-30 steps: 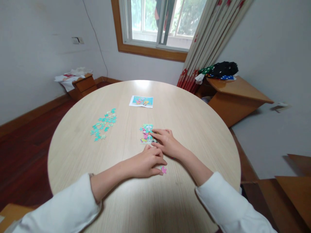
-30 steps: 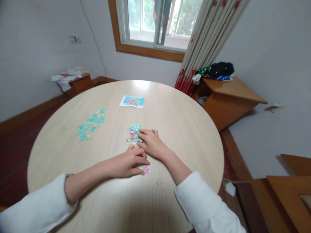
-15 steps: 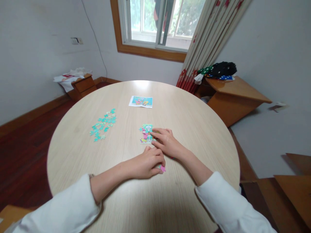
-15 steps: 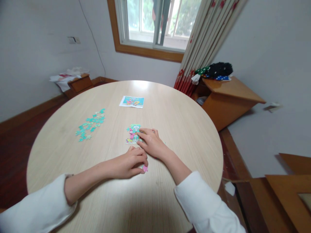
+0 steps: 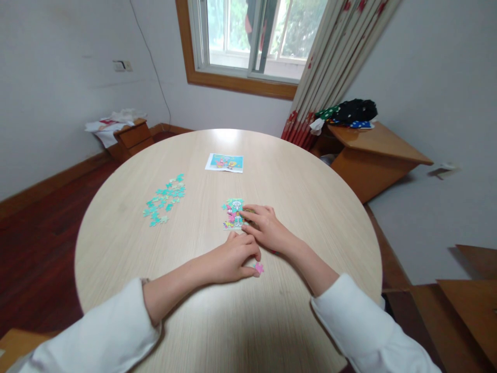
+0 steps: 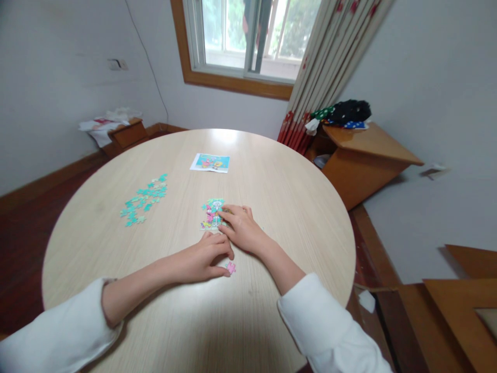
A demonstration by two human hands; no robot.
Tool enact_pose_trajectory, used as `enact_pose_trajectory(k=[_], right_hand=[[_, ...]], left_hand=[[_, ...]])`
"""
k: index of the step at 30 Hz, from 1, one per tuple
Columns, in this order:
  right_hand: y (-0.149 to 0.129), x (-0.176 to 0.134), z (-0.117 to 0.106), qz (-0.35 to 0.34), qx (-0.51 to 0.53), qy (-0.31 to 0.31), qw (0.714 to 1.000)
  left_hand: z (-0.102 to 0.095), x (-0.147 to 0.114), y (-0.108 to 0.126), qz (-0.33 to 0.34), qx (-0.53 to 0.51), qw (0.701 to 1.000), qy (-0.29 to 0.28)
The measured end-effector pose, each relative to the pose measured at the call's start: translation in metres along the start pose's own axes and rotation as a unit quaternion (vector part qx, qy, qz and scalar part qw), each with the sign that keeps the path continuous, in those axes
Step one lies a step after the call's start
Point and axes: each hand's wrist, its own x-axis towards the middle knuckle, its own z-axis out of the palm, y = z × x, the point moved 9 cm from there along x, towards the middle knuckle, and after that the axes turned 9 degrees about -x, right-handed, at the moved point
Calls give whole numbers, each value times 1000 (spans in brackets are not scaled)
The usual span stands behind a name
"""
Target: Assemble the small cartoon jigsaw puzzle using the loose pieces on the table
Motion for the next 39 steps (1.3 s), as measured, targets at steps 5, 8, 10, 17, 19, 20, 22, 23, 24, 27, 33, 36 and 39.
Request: enact_pose_trajectory(k=[5,8,10,17,19,20,22,23,24,27,33,36,39], right_hand=[[0,0,0,2,1,-1,1000],[1,0,1,-3,1,3,1000],[1,-1,1,-6,2,5,1000],[-1,-1,-2,-12,13,16,1000],[-1,-1,-5,-17,27,40,999],[0,-1,-8,-18,38,55,998],[2,-1,-14,-14,65,87,994],[4,-1,-17,-9,81,103,991],[7,-2,-20,-1,98,118,988],[14,-3,-25,33,157,145,976],[14,-2,-22,43,251,130,958],[7,-5,-26,10,218,148,965],[0,-8,-31,-20,182,168,969]], left_hand=[[5,1,-1,-2,-5,1000,-19],[6,0,-2,0,-22,1000,-20],[6,0,0,3,-34,999,-19],[1,1,5,-1,-86,996,1],[-1,2,2,-13,-126,992,16],[-2,3,-1,-22,-158,987,27],[-9,3,-9,-42,-239,968,64],[-14,3,-13,-51,-277,955,90],[-20,3,-17,-58,-309,942,119],[-40,-1,-27,-72,-352,910,206],[-63,-8,-43,-80,-399,862,303],[-65,-9,-48,-83,-418,847,317],[-65,-9,-51,-90,-429,840,319]])
